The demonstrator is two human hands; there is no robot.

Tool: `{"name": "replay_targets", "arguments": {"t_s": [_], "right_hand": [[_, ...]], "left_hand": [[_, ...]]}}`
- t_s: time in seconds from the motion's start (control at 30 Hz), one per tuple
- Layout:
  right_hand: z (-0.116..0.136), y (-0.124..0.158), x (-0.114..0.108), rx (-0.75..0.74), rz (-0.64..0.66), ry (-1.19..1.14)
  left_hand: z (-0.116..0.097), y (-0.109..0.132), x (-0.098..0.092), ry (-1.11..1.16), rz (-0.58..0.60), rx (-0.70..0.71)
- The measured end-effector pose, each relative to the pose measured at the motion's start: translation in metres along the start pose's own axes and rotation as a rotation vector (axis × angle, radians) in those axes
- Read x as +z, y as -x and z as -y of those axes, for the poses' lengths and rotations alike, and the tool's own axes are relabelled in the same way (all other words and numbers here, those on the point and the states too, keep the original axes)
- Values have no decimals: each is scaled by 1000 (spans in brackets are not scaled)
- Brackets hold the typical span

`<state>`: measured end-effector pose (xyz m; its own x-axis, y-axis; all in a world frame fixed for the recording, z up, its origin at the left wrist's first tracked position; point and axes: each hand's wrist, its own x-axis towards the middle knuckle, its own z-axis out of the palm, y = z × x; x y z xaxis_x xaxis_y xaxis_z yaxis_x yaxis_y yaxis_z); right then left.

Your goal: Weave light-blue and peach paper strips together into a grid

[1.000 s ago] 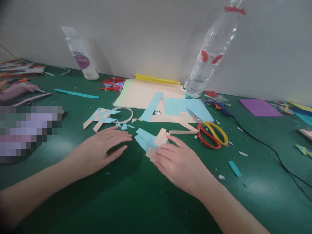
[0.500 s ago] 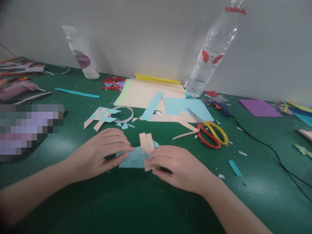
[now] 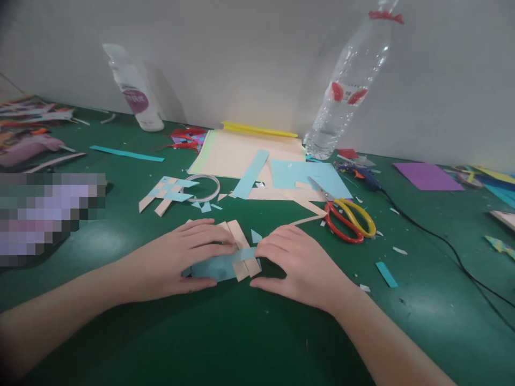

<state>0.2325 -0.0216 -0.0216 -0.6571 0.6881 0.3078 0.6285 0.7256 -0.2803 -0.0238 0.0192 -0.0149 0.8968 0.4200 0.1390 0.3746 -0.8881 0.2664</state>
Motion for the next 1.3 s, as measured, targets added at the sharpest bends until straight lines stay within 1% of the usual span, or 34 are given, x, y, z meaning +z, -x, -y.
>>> {"name": "replay_targets", "arguments": {"t_s": [0.1, 0.27, 0.37, 0.43, 0.57, 0.8, 0.93, 1.03, 1.13, 1.3], "right_hand": [[0, 0, 1, -11, 20, 7], [1, -1, 6, -10, 81, 3], [1, -1, 7, -14, 108, 4], [1, -1, 6, -25, 105, 10], [1, -1, 4, -15, 70, 43], [0, -1, 7, -36, 63, 44], [-2, 0, 5, -13, 44, 29], [-4, 0, 1, 21, 26, 13], [-5, 0, 0, 28, 37, -4], [-7, -1, 3, 12, 37, -13]], "left_hand": [[2, 0, 0, -45, 1, -40], [5, 0, 0, -121, -37, -96], [6, 0, 0, -151, -34, -117], [7, 1, 1, -157, -32, -101], [7, 1, 0, -119, -53, -15], [5, 0, 3, -64, -46, -3], [2, 0, 5, -47, -59, -61], [-1, -1, 6, -38, -23, -111], [-4, -1, 7, -32, 16, -156], [-5, -3, 8, -34, 32, -167]]}}
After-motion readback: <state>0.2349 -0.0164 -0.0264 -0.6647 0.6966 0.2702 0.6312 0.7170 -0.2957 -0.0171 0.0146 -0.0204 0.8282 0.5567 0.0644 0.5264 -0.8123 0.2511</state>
